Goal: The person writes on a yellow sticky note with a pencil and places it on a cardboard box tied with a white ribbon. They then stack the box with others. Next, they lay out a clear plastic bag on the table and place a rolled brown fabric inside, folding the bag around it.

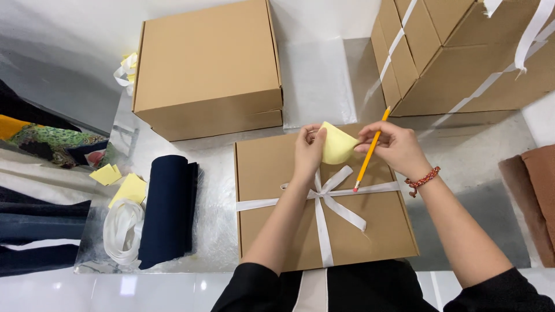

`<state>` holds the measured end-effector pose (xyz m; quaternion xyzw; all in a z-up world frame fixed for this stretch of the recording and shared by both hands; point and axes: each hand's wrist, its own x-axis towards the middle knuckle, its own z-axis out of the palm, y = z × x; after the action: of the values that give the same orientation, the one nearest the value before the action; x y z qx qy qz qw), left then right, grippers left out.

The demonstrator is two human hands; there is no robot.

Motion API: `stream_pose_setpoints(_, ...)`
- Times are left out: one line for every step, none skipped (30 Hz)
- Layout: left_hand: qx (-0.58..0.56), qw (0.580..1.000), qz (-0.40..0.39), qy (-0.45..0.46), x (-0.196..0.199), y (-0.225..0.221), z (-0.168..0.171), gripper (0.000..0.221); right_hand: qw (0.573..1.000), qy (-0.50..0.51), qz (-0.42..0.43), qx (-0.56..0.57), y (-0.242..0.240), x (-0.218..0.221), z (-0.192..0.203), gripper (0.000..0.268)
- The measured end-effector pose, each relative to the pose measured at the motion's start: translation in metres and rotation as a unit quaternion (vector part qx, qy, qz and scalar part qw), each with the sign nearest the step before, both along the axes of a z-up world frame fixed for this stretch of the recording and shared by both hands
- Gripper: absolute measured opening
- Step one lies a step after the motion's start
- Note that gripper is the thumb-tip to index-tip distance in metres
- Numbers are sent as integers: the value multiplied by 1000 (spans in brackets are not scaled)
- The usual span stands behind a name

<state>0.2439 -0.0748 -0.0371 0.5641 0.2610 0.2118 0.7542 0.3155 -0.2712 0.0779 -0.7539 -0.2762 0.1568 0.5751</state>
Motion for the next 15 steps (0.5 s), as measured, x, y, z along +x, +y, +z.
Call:
stream_pose_setpoints(-1,1000,2,1,1,-1,0,30,1000,1,2,-1,1,3,-4,35)
stream_pose_setpoints(-14,1000,-28,3,2,-1,0,31,1000,23,14,6,3,5,-7,33)
stream_pose_setpoints(-27,998,-58,6,4,-2,0,35,999,46,25,13,4,8,-11,30)
stream_pose_setpoints(-27,998,-56,7,6,-5,-4,35,998,47,27,12,5,17,-23,30)
stream_pose_setpoints(-29,997,-69,9,10,-8,-8,33,996,80,32,39,7,26,-35,29)
stream_pose_setpoints(-31,996,-83,10,13,-12,-12,31,991,113,36,66,7,34,-48,28)
stream_pose_setpoints(-32,996,-83,12,15,-12,-18,31,991,115,36,65,9,40,-47,28)
stream_pose_setpoints(-1,997,-65,31,17,-13,-23,28,987,150,16,53,9,46,-48,26)
stream_pose_setpoints(30,997,-46,49,20,-14,-30,26,982,184,-4,41,10,52,-48,24)
stream_pose_setpoints(29,997,-47,51,15,-13,-23,26,982,186,-5,40,9,57,-50,24)
stream_pose_setpoints(97,993,-39,63,10,-12,-16,27,978,208,1,5,8,62,-51,24)
stream_pose_setpoints(166,983,-29,74,7,-9,-8,29,973,228,8,-29,8,69,-52,24)
stream_pose_setpoints(165,983,-30,75,1,-9,12,29,973,229,8,-29,7,77,-56,24)
stream_pose_setpoints(246,961,-47,116,-7,-9,32,29,973,223,19,-61,6,83,-62,22)
stream_pose_setpoints(324,931,-65,157,-15,-9,51,28,971,218,31,-93,5,90,-67,20)
